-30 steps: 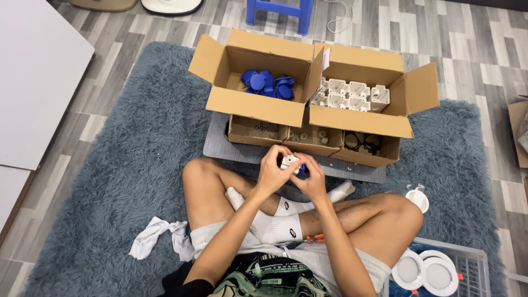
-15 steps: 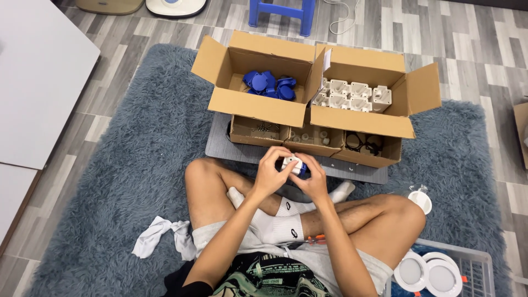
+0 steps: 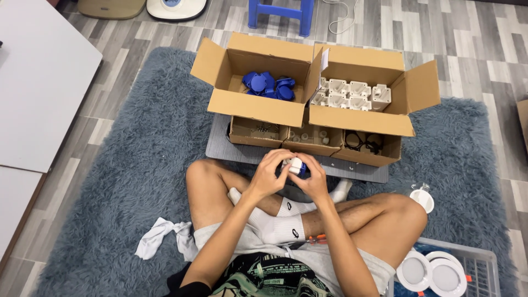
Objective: Assembling and preparing electrical components using a screwdriver
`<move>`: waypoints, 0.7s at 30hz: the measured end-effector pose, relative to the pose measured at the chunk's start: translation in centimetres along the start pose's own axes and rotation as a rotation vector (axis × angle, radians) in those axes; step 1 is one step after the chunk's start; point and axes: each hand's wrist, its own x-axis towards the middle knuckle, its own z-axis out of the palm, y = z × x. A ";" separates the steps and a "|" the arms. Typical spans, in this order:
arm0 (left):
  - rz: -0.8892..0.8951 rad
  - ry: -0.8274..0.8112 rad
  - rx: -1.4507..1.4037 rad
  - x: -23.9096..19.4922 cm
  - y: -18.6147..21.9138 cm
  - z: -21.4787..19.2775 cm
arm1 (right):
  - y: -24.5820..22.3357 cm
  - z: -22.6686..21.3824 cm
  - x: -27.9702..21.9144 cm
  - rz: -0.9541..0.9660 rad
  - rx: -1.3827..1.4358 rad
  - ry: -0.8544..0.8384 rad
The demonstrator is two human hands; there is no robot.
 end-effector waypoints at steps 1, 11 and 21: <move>0.018 0.006 0.003 0.1 -0.1 -0.2 | -0.3 -0.1 0.2 0.003 0.002 -0.006; 0.086 0.013 0.005 1.3 -0.4 -0.1 | -0.2 0.0 0.1 -0.009 -0.012 0.005; 0.255 0.061 0.023 7.3 -0.1 3.4 | 0.8 0.3 -0.8 0.001 -0.043 0.022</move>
